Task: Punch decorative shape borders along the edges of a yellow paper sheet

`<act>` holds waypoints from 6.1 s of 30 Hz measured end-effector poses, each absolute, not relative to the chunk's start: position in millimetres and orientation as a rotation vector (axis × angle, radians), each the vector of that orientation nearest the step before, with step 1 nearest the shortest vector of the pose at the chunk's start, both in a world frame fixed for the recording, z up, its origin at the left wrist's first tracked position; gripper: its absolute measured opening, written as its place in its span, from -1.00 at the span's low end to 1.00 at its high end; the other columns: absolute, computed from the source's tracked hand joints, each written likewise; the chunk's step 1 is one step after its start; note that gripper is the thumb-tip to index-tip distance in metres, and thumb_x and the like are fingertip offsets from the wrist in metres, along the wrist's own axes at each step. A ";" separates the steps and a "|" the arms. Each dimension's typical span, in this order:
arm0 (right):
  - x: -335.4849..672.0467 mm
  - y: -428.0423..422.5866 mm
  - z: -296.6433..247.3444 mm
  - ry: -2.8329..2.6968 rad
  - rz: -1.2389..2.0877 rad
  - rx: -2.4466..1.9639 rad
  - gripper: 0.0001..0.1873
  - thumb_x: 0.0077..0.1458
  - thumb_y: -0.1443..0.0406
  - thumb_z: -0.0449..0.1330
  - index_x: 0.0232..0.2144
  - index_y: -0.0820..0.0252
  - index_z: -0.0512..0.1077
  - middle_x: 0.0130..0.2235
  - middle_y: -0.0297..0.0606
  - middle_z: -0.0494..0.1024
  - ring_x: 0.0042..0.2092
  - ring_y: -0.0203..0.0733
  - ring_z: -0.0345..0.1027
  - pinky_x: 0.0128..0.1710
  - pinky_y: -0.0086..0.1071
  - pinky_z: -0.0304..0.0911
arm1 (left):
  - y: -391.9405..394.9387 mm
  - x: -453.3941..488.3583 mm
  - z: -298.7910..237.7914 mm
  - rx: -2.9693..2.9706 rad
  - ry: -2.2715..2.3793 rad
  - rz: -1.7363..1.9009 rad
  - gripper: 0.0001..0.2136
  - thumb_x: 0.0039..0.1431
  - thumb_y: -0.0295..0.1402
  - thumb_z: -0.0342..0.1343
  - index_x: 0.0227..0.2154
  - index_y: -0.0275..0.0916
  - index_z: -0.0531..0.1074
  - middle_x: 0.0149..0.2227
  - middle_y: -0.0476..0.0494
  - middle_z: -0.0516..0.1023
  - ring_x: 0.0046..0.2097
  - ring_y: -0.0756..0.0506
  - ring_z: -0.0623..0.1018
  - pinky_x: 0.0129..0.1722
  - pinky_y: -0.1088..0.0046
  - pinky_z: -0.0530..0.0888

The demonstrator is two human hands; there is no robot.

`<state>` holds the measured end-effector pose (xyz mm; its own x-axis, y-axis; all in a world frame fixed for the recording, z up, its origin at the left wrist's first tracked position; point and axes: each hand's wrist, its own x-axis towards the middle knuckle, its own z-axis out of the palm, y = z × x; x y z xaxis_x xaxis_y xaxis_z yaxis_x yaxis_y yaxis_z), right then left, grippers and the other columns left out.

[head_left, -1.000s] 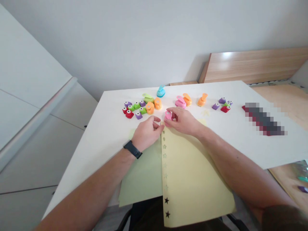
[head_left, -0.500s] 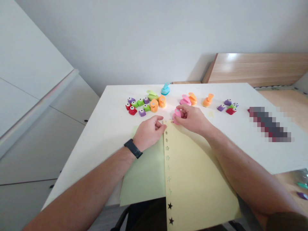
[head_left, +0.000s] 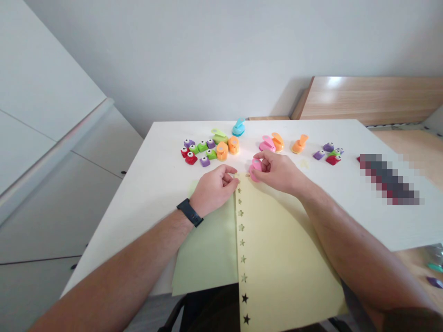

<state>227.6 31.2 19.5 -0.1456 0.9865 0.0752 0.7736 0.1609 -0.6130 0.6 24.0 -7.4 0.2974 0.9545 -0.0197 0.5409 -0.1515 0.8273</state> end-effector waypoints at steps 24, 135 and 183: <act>227.9 32.8 21.8 -2.101 0.448 -1.636 -0.71 0.36 0.15 0.05 -0.09 0.15 0.50 -0.36 -0.27 0.61 -0.39 -0.23 0.38 -0.36 -0.36 0.12 | 24.9 0.6 -9.4 1.838 1.377 0.673 -0.70 0.20 -0.19 0.17 -0.04 -0.15 0.45 -0.31 -0.01 0.63 -0.34 -0.07 0.61 -0.31 0.39 0.50; 211.1 76.2 16.8 -2.496 -0.027 -1.828 -0.53 0.44 0.19 -0.15 -0.19 0.23 0.53 -0.22 -0.09 0.63 -0.27 -0.13 0.42 -0.33 -0.29 0.02 | 25.5 1.0 -12.5 1.872 1.370 0.686 -0.72 0.20 -0.19 0.17 -0.06 -0.13 0.45 -0.31 0.00 0.64 -0.32 -0.08 0.62 -0.31 0.39 0.50; 199.6 100.5 34.4 -3.128 -0.092 -1.585 -0.62 0.30 0.43 -0.01 -0.05 0.42 0.57 -0.08 0.19 0.63 -0.06 0.10 0.54 -0.18 -0.22 0.26 | 28.2 -0.7 -15.2 1.883 1.348 0.715 -0.72 0.21 -0.17 0.14 -0.07 -0.16 0.44 -0.32 -0.02 0.64 -0.34 -0.08 0.62 -0.38 0.41 0.45</act>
<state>199.6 100.5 34.4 -0.5389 0.7885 -0.2965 0.7698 0.6039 0.2069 -0.7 28.2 -15.2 0.3052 0.9516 0.0359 0.5633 -0.2108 0.7989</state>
